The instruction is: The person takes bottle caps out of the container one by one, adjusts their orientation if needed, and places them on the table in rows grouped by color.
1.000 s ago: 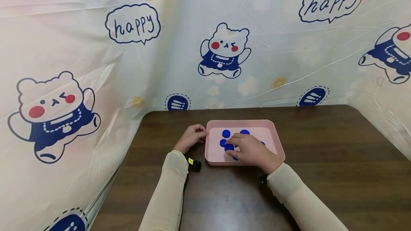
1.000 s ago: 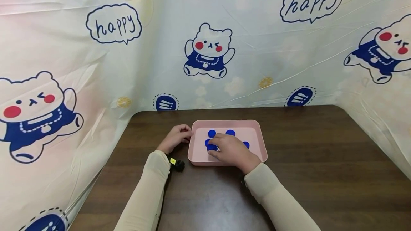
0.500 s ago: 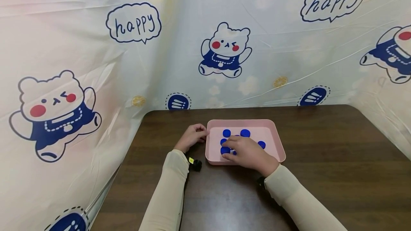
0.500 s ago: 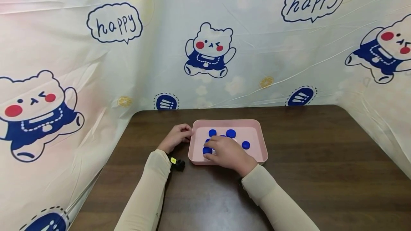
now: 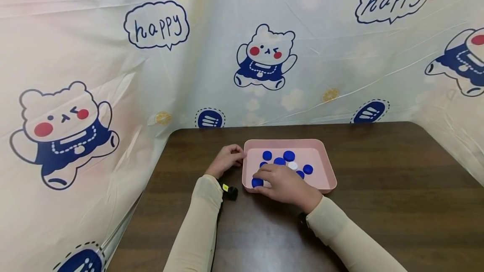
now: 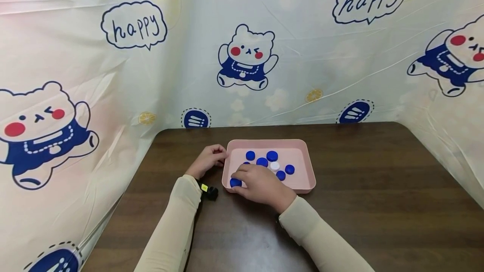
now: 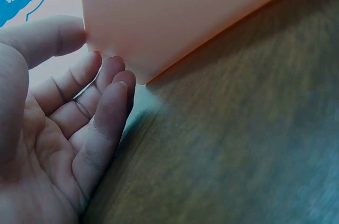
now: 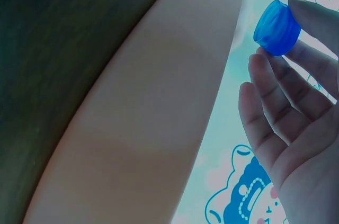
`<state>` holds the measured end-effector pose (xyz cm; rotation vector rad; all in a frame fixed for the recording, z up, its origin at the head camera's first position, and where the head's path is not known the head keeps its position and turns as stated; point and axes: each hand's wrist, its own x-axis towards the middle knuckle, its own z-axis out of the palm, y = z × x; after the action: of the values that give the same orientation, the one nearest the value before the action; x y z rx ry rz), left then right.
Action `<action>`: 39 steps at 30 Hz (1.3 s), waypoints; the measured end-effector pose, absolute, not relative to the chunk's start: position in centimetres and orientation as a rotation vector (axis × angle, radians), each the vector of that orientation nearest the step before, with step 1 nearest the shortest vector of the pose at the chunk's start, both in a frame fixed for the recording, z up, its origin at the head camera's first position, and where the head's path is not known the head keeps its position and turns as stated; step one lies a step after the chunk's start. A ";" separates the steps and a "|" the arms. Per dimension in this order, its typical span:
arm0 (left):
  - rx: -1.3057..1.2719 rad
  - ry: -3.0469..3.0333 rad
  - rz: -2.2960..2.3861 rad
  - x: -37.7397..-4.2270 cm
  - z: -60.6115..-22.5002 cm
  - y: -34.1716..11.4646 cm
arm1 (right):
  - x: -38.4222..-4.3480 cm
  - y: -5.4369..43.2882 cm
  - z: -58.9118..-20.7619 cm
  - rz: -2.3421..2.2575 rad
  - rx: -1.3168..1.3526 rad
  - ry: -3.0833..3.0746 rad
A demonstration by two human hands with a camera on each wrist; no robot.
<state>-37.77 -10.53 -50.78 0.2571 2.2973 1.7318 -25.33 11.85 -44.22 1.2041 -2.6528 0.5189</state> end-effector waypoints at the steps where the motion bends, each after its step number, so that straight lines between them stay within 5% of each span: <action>1: 0.258 2.297 1.731 -37.8 -50.8 -10.5 | -25.3 11.7 -44.2 0.520 1.211 -2.646; 39: 0.312 2.273 1.774 -38.1 -51.3 -10.7 | -23.8 8.5 -45.9 0.509 1.479 -2.575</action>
<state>-38.08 -10.65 -51.29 0.3117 2.2728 1.7742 -23.75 8.48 -45.91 1.4788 -2.5746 0.5092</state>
